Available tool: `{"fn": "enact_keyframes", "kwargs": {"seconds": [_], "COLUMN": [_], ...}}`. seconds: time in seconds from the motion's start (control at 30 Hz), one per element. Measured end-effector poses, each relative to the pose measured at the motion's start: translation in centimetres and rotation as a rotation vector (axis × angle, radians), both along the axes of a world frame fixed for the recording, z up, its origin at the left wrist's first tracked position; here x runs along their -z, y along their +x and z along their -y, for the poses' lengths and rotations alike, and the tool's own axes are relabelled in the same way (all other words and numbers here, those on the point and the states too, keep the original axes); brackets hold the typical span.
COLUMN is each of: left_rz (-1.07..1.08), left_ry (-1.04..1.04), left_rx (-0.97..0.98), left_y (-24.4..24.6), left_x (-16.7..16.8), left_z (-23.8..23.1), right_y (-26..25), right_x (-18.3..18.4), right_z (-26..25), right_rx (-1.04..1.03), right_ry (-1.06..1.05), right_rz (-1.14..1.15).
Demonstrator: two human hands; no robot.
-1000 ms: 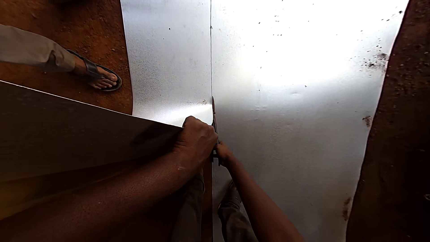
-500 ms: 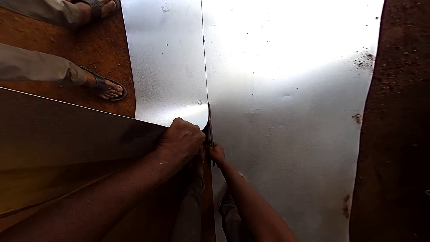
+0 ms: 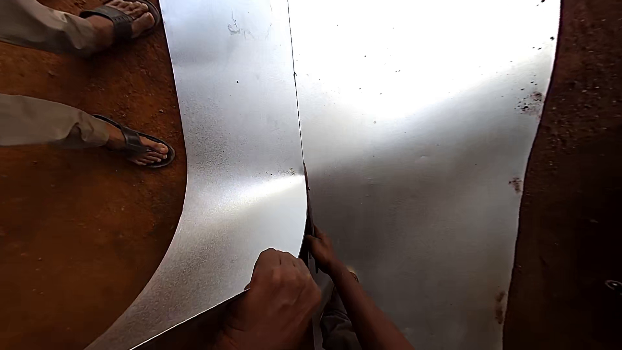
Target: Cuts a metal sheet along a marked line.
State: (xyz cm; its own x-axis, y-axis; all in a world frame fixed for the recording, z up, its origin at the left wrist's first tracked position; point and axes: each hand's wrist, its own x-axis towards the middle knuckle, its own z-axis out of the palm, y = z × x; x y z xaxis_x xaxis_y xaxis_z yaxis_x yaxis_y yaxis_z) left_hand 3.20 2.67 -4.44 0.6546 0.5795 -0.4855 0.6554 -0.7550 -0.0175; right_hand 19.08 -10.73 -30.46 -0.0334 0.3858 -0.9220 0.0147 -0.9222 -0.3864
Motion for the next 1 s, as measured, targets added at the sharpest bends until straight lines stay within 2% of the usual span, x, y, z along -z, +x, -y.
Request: {"fn": "enact_keyframes", "kwargs": {"seconds": [0.1, 0.27, 0.47, 0.57, 0.7, 0.77, 0.87, 0.93, 1.0], "left_rz": [0.01, 0.012, -0.014, 0.001, 0.031, 0.06, 0.07, 0.077, 0.084], "left_ry": [0.023, 0.01, 0.041, 0.049, 0.06, 0.058, 0.044, 0.044, 0.056], "left_rx": [0.001, -0.005, -0.018, -0.008, -0.01, -0.015, -0.036, -0.04, -0.041], "left_y": [-0.3, 0.0, 0.3, 0.1, -0.3, -0.5, -0.9, -0.9, -0.9], "left_x": [0.3, 0.1, 0.0, -0.3, -0.6, -0.7, -0.7, -0.7, -0.6], "left_z": [-0.5, -0.7, -0.4, 0.0, -0.1, -0.4, -0.8, -0.9, -1.0], "right_y": [0.4, 0.3, -0.7, -1.0, -1.2, -0.5, 0.0, 0.2, 0.2], "right_x": [1.0, 0.1, -0.6, -0.5, -0.5, 0.0, -0.4, -0.5, 0.1], "right_z": [-0.7, -1.9, -3.5, -3.8, -3.7, -2.4, 0.2, 1.8, 2.6], "right_rx": [-0.018, -0.113, -0.46, -0.54, -0.513, -0.381, -0.183, -0.208, -0.281], "right_ry": [0.0, -0.082, -0.136, -0.153, -0.15, -0.096, -0.039, -0.06, -0.069], "right_rz": [-0.033, 0.05, 0.219, 0.333, 0.393, 0.309, 0.058, 0.017, 0.085]}}
